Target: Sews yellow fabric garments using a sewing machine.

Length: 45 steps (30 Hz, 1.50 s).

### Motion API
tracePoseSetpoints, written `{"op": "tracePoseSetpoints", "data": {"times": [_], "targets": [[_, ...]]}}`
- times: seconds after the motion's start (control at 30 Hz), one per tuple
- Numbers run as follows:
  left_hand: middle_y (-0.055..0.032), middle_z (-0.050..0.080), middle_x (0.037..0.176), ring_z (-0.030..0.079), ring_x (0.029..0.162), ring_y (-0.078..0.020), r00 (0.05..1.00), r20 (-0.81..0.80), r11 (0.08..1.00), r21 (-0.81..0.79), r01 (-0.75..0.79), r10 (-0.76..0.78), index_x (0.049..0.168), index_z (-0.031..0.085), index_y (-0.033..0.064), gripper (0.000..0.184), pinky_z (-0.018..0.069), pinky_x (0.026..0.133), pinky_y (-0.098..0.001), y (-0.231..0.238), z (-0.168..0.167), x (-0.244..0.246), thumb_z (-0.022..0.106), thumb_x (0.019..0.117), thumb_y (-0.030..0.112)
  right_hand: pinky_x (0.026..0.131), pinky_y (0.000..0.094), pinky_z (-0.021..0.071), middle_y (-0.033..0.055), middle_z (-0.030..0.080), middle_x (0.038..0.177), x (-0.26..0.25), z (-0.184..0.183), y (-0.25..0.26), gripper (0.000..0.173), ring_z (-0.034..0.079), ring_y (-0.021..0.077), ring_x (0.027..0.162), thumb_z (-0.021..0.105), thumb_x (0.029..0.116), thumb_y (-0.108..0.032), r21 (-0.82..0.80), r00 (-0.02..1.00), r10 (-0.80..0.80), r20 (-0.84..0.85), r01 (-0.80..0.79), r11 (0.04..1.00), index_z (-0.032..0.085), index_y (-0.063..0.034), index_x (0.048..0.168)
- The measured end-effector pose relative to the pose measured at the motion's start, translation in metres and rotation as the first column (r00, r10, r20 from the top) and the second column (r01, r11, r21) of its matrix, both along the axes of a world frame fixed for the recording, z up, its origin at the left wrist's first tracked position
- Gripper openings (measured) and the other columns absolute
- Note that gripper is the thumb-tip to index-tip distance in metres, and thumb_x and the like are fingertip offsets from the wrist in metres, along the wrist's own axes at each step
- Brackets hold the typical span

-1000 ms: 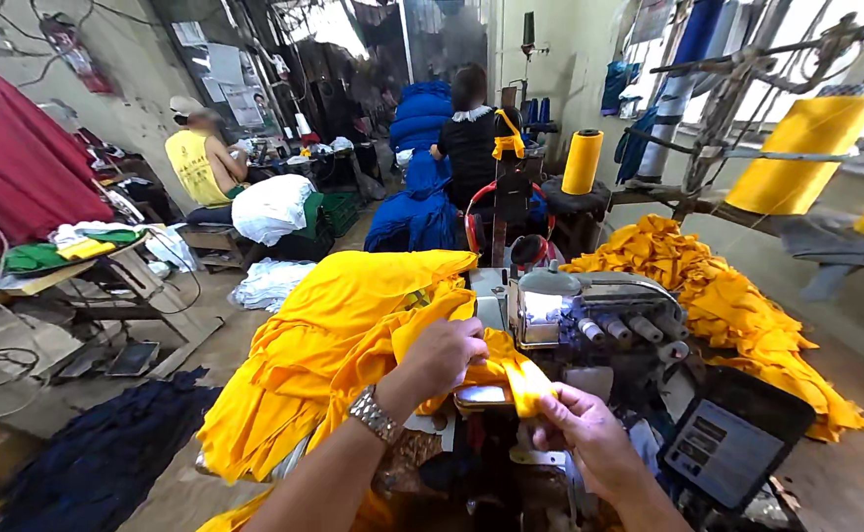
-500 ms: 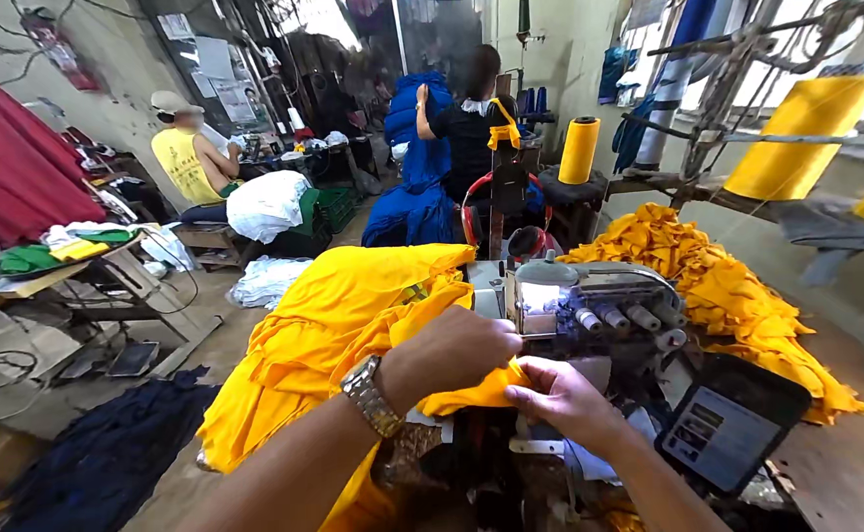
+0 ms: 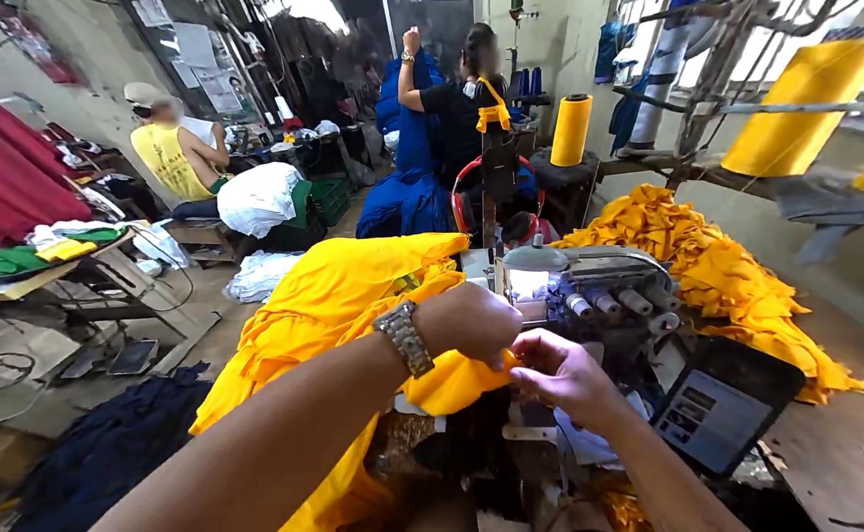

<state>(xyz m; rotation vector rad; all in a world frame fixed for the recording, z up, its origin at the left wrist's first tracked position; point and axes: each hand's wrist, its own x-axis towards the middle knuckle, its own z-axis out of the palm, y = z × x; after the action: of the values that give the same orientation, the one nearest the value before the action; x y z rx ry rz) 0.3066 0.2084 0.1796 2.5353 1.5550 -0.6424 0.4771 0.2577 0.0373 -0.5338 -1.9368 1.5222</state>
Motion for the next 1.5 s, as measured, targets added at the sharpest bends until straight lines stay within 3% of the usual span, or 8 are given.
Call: {"op": "tracePoseSetpoints", "data": {"times": [0.1, 0.2, 0.4, 0.53, 0.6, 0.7, 1.17, 1.5], "targets": [[-0.0107, 0.071, 0.093, 0.068, 0.092, -0.0317, 0.999, -0.038, 0.999, -0.043, 0.01, -0.012, 0.096, 0.076, 0.0085, 0.022, 0.052, 0.075, -0.0572, -0.001, 0.005, -0.003, 0.072, 0.0953, 0.03, 0.074, 0.0306, 0.0627, 0.0037, 0.073, 0.103, 0.0, 0.002, 0.003, 0.035, 0.071, 0.0147, 0.082, 0.077, 0.083, 0.001, 0.073, 0.996, -0.032, -0.084, 0.038, 0.997, 0.069, -0.0112, 0.115], [-0.0108, 0.068, 0.086, 0.067, 0.084, -0.0312, 1.0, -0.018, 1.0, -0.016, -0.017, 0.016, 0.088, 0.072, 0.0063, 0.031, 0.0515, 0.069, -0.056, -0.007, 0.001, -0.004, 0.07, 0.0965, 0.035, 0.071, 0.0273, 0.0623, 0.0004, 0.071, 0.105, -0.002, -0.003, 0.004, 0.036, 0.069, 0.0108, 0.079, 0.077, 0.0829, 0.0, 0.204, 0.994, -0.067, -0.09, 0.085, 0.975, 0.071, -0.0128, 0.117], [-0.0074, 0.067, 0.086, 0.066, 0.082, -0.0282, 0.996, -0.088, 0.999, -0.045, 0.005, -0.009, 0.094, 0.073, 0.0113, 0.01, 0.0496, 0.066, -0.0508, -0.014, 0.013, 0.011, 0.068, 0.0963, 0.02, 0.079, 0.02, 0.0568, -0.0019, 0.071, 0.098, -0.009, -0.004, 0.013, 0.013, 0.066, 0.0024, 0.088, 0.073, 0.0861, -0.006, 0.575, 0.996, -0.06, -0.059, 0.083, 0.814, 0.077, -0.0096, 0.098], [-0.0044, 0.066, 0.08, 0.064, 0.075, -0.025, 0.988, -0.134, 0.997, -0.031, 0.068, -0.072, 0.089, 0.073, 0.0126, 0.007, 0.0484, 0.061, -0.0479, -0.011, 0.01, 0.019, 0.072, 0.0903, 0.02, 0.055, 0.0233, 0.0568, 0.0008, 0.068, 0.077, -0.004, -0.012, 0.001, 0.014, 0.063, 0.0053, 0.057, 0.063, 0.1012, -0.014, 0.196, 0.973, 0.216, 0.085, -0.229, 0.954, 0.072, -0.0039, 0.101], [-0.0043, 0.065, 0.076, 0.065, 0.071, -0.0248, 0.983, -0.163, 0.997, -0.028, 0.079, -0.082, 0.086, 0.073, 0.0119, 0.018, 0.0489, 0.06, -0.0485, -0.005, 0.0, 0.014, 0.079, 0.0862, 0.029, 0.054, 0.026, 0.0575, 0.001, 0.068, 0.078, 0.003, -0.033, -0.012, 0.026, 0.063, 0.0069, 0.057, 0.058, 0.1053, -0.028, 0.111, 0.969, 0.235, 0.08, -0.243, 0.964, 0.07, -0.0055, 0.109], [-0.0051, 0.062, 0.07, 0.062, 0.067, -0.0253, 0.976, -0.195, 0.996, -0.027, 0.09, -0.093, 0.078, 0.07, 0.0104, 0.025, 0.0474, 0.059, -0.0483, 0.002, -0.015, 0.006, 0.081, 0.0837, 0.032, 0.059, 0.0257, 0.0587, 0.0032, 0.067, 0.09, 0.006, -0.058, -0.021, 0.033, 0.064, 0.0076, 0.065, 0.057, 0.106, -0.034, 0.153, 0.986, 0.165, -0.023, -0.16, 0.975, 0.071, -0.0046, 0.106], [0.0019, 0.052, 0.056, 0.055, 0.052, -0.0168, 0.964, -0.05, 0.939, 0.217, 0.266, -0.261, 0.066, 0.062, 0.0156, 0.026, 0.0395, 0.046, -0.0372, 0.009, -0.028, -0.019, 0.081, 0.079, 0.029, 0.06, 0.0217, 0.0572, 0.0002, 0.066, 0.082, -0.001, -0.055, -0.004, 0.034, 0.063, 0.0046, 0.065, 0.056, 0.1064, -0.034, 0.164, 0.983, 0.165, -0.085, -0.15, 0.975, 0.071, -0.0051, 0.098], [0.0025, 0.064, 0.072, 0.062, 0.063, -0.0157, 0.977, 0.037, 0.978, 0.022, 0.209, -0.21, 0.082, 0.072, 0.0171, 0.021, 0.0469, 0.054, -0.039, 0.011, -0.026, -0.01, 0.08, 0.0852, 0.036, 0.06, 0.0202, 0.0564, 0.0015, 0.065, 0.085, 0.001, -0.056, -0.003, 0.032, 0.062, 0.0042, 0.066, 0.056, 0.1066, -0.03, 0.122, 0.973, 0.164, -0.162, -0.145, 0.982, 0.07, -0.0042, 0.094]]}}
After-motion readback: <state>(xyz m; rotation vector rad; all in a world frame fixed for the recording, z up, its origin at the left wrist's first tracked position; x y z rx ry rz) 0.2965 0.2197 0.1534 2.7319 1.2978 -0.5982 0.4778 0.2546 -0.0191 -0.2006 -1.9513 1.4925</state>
